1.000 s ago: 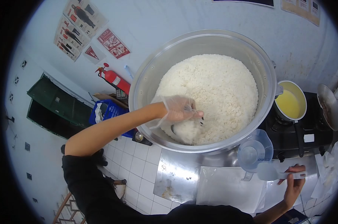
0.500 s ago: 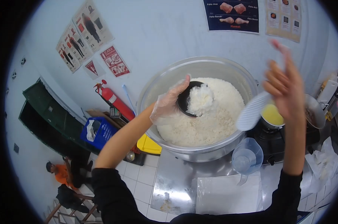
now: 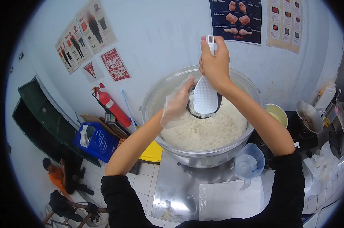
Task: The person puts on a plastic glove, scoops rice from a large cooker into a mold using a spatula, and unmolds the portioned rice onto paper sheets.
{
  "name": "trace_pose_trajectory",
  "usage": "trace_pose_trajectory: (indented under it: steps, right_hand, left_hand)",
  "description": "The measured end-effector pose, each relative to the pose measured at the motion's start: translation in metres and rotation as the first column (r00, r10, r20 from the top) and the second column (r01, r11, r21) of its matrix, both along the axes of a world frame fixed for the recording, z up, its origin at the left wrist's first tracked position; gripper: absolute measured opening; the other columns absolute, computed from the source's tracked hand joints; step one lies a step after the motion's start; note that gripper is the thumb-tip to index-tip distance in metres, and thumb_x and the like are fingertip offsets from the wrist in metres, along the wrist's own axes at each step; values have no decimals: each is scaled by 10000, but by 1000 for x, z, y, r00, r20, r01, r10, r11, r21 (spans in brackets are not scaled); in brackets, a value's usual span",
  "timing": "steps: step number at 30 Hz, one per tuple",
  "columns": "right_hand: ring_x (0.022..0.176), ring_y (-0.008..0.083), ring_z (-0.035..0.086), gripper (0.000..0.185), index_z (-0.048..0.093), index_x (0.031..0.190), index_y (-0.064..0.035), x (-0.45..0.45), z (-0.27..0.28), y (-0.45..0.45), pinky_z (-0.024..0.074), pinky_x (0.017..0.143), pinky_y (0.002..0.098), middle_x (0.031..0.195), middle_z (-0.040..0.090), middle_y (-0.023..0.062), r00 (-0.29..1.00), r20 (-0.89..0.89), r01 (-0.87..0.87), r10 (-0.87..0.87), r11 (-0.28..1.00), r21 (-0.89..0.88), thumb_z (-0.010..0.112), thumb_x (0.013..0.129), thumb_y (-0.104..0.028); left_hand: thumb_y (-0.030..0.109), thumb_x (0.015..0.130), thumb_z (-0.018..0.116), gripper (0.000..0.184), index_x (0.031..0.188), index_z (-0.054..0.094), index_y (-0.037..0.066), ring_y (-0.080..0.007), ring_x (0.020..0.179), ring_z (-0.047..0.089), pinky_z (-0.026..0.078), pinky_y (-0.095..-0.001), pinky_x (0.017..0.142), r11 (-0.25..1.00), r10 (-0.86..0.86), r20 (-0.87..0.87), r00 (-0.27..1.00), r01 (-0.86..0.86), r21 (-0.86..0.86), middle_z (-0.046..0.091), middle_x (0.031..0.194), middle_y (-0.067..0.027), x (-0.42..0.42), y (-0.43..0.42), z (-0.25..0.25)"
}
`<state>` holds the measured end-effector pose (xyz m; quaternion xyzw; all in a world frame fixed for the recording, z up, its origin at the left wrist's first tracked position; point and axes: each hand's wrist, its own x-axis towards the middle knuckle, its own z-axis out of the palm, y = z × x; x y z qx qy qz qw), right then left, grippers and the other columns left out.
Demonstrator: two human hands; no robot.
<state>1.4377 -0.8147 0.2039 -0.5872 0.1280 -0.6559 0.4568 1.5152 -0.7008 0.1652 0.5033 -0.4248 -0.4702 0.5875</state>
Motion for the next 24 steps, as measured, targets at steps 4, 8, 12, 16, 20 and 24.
trace_pose_trajectory:
  steps: [4,8,12,16,20,24]
  right_hand:
    - [698,111,583,153,551,1022,-12,6,0,2,455,620,268,804,612,70,993,120,35,-24,995,-94,561,939,-140]
    - [561,98,522,149,527,1041,-36,9,0,-5,417,500,262,768,585,70,992,-7,-123,123,990,-63,547,952,-155]
    - [440,28,317,132,451,1018,-121,-1,31,-1,221,374,217,605,389,-19,907,87,-422,412,887,188,548,976,-200]
    - [470,48,302,166,384,1002,-127,-8,68,-6,218,396,227,649,380,-17,881,209,-461,424,869,182,538,963,-177]
    - [463,53,315,145,387,1004,-106,22,49,4,235,397,233,631,380,-10,951,130,-309,280,886,346,517,969,-160]
    - [453,53,336,145,412,1011,-87,38,33,-9,238,387,241,589,373,-16,980,189,-93,63,983,155,526,970,-167]
  left_hand:
    - [394,961,495,522,1320,493,15,-207,1061,623,555,-380,830,997,70,6,998,-70,-37,582,1254,-115,16,-15,-9]
    - [387,982,400,457,1219,539,22,-219,1009,632,530,-384,862,996,86,-113,990,-85,12,620,1137,-113,6,-13,-11]
    - [452,948,422,483,1257,517,92,-283,1048,621,530,-496,846,994,104,-173,979,-99,36,608,1156,-113,5,-3,7]
    - [479,934,429,508,1268,499,103,-293,1077,611,526,-513,858,987,157,-208,966,-161,-3,596,1180,-113,15,-3,15]
    - [487,929,434,522,1250,504,82,-272,1090,610,532,-474,871,968,230,-232,945,-246,-44,598,1179,-106,2,4,21]
    - [489,925,443,511,1220,530,81,-261,1038,639,556,-455,833,948,141,-203,969,-192,-256,617,1144,-99,9,4,4]
